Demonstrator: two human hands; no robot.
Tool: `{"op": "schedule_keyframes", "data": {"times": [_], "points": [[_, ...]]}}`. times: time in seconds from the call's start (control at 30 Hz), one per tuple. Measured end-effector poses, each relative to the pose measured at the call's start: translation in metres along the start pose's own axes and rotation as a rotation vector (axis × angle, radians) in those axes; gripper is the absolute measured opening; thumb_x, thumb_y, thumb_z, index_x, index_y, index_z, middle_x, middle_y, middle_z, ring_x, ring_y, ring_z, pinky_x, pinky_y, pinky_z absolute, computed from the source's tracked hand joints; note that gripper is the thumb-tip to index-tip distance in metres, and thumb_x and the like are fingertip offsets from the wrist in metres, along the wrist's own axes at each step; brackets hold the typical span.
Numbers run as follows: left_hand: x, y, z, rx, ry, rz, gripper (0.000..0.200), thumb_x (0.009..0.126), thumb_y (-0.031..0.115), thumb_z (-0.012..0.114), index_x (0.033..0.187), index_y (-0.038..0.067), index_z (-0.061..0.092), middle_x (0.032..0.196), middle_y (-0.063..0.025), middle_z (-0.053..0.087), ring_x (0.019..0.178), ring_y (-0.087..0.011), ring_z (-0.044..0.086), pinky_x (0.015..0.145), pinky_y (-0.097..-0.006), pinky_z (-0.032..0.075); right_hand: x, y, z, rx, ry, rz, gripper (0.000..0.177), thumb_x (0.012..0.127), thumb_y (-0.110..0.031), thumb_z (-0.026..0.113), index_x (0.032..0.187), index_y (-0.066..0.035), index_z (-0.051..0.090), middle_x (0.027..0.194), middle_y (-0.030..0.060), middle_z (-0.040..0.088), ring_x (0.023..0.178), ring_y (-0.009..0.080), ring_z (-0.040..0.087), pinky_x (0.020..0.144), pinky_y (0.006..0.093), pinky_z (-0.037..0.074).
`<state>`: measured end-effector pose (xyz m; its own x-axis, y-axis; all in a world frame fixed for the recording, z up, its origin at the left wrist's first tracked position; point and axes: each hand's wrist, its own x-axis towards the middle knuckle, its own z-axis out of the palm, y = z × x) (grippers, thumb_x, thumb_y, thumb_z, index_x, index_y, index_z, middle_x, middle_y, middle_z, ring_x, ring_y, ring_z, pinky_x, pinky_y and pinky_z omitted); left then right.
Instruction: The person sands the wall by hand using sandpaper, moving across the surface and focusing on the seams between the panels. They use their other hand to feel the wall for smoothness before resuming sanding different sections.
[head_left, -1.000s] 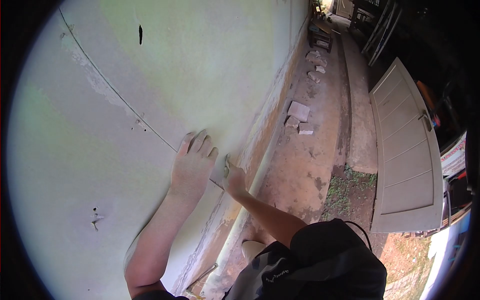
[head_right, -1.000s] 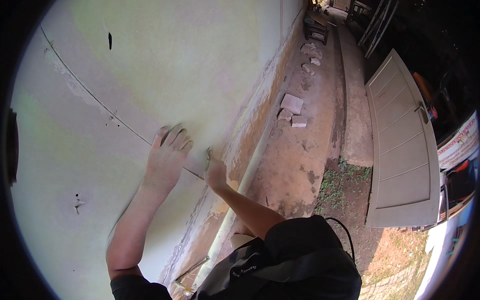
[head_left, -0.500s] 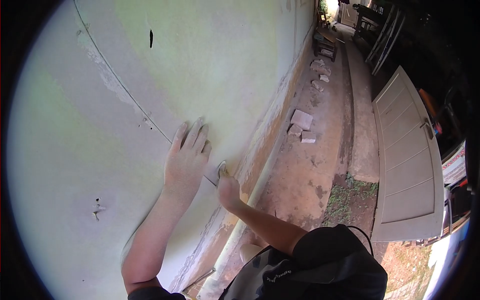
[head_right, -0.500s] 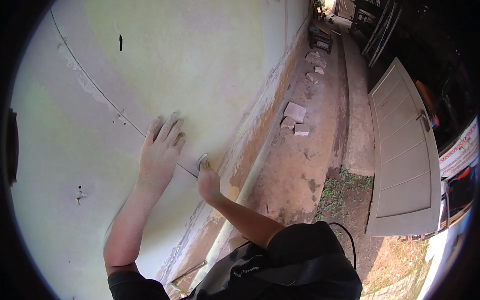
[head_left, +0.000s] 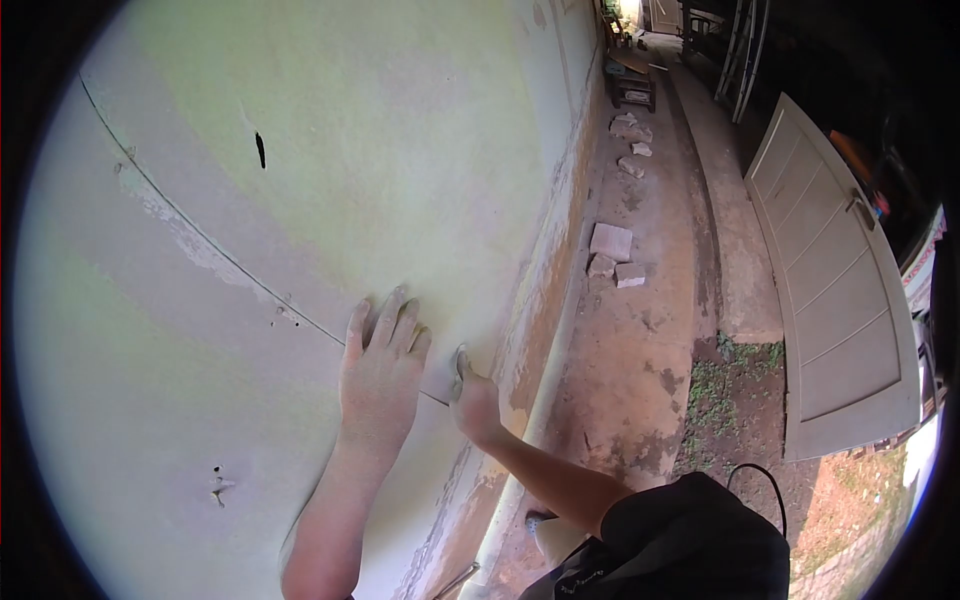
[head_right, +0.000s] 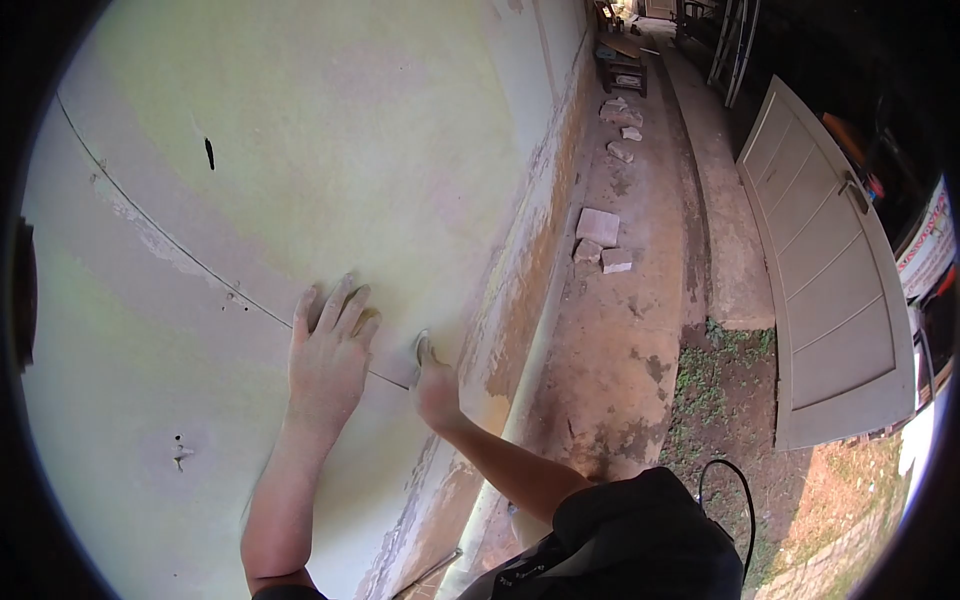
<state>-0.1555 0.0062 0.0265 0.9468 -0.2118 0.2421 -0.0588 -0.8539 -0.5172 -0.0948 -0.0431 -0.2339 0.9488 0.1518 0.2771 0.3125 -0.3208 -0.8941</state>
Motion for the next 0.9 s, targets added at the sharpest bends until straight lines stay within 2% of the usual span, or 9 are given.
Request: {"op": "schedule_keyframes", "data": {"times": [0.1,0.17,0.27,0.37,0.4,0.47,0.57,0.77,0.9], "points": [[-0.001,0.000,0.005,0.000,0.010,-0.005,0.028,0.091,0.015,0.069,0.118,0.011,0.075,0.148,-0.0044,0.061,0.152,-0.0221,0.043,0.129,-0.0554,0.027,-0.022,0.002,0.012,0.143,0.243,-0.330,0.051,0.092,-0.002,0.057,0.141,0.009,0.061,0.081,0.0284,0.070,0.084,0.0515,0.070,0.077,0.0592,0.054],[0.000,0.000,0.004,0.015,0.009,0.000,0.028,0.091,0.015,0.069,0.118,0.011,0.075,0.148,-0.0041,0.061,0.152,-0.0218,0.043,0.129,-0.0552,0.027,-0.013,0.027,0.025,-0.027,0.111,-0.106,0.046,0.095,0.001,0.054,0.140,0.008,0.061,0.115,0.0301,0.073,0.110,0.0494,0.068,0.092,0.0553,0.055],[-0.001,-0.001,0.004,0.023,0.012,0.001,0.028,0.091,0.015,0.068,0.118,0.011,0.075,0.148,-0.0039,0.061,0.152,-0.0216,0.044,0.129,-0.0549,0.027,0.037,0.064,0.014,-0.195,-0.300,0.209,0.052,0.098,-0.002,0.052,0.149,0.007,0.054,0.122,0.0327,0.070,0.116,0.0493,0.067,0.096,0.0531,0.056],[0.000,0.001,0.003,0.017,0.008,-0.005,0.027,0.092,0.016,0.067,0.118,0.011,0.075,0.148,-0.0041,0.061,0.152,-0.0216,0.043,0.129,-0.0545,0.027,0.038,0.012,-0.021,-0.230,-0.448,0.261,0.050,0.103,-0.009,0.049,0.151,0.006,0.051,0.126,0.0348,0.068,0.115,0.0497,0.068,0.097,0.0528,0.055],[0.000,0.001,0.003,0.020,-0.006,-0.001,0.027,0.092,0.016,0.067,0.118,0.012,0.075,0.148,-0.0043,0.061,0.153,-0.0217,0.043,0.129,-0.0543,0.027,0.025,0.008,-0.014,-0.233,-0.453,0.257,0.050,0.103,-0.009,0.049,0.151,0.006,0.051,0.126,0.0348,0.068,0.115,0.0497,0.068,0.097,0.0528,0.055],[0.000,0.001,0.005,0.016,-0.009,-0.004,0.027,0.092,0.015,0.067,0.118,0.012,0.075,0.148,-0.0046,0.062,0.153,-0.0219,0.043,0.129,-0.0542,0.027,-0.015,0.003,0.006,0.020,0.048,-0.210,0.057,0.094,-0.001,0.057,0.149,0.011,0.052,0.106,0.0336,0.072,0.090,0.0503,0.071,0.079,0.0572,0.055],[0.000,0.002,0.006,0.019,-0.020,0.003,0.028,0.092,0.015,0.067,0.119,0.012,0.074,0.149,-0.0048,0.061,0.153,-0.0221,0.042,0.129,-0.0541,0.026,-0.018,-0.003,0.003,0.178,0.078,-0.262,0.049,0.096,-0.005,0.055,0.143,0.007,0.057,0.122,0.0372,0.067,0.101,0.0525,0.070,0.090,0.0568,0.057],[-0.001,0.000,0.004,-0.005,-0.043,0.018,0.030,0.092,0.016,0.069,0.121,0.012,0.074,0.151,-0.0044,0.060,0.154,-0.0225,0.041,0.129,-0.0547,0.025,0.044,0.045,0.003,-0.224,-0.337,0.171,0.054,0.096,-0.008,0.058,0.146,0.010,0.053,0.124,0.0375,0.067,0.110,0.0486,0.070,0.095,0.0534,0.057],[0.000,0.000,0.006,0.006,-0.047,0.013,0.031,0.092,0.015,0.069,0.123,0.013,0.073,0.151,-0.0040,0.059,0.154,-0.0224,0.041,0.129,-0.0550,0.025,0.024,0.005,-0.008,-0.118,-0.226,0.098,0.048,0.094,0.000,0.054,0.141,0.012,0.058,0.102,0.0308,0.074,0.098,0.0475,0.071,0.081,0.0537,0.056]]}}
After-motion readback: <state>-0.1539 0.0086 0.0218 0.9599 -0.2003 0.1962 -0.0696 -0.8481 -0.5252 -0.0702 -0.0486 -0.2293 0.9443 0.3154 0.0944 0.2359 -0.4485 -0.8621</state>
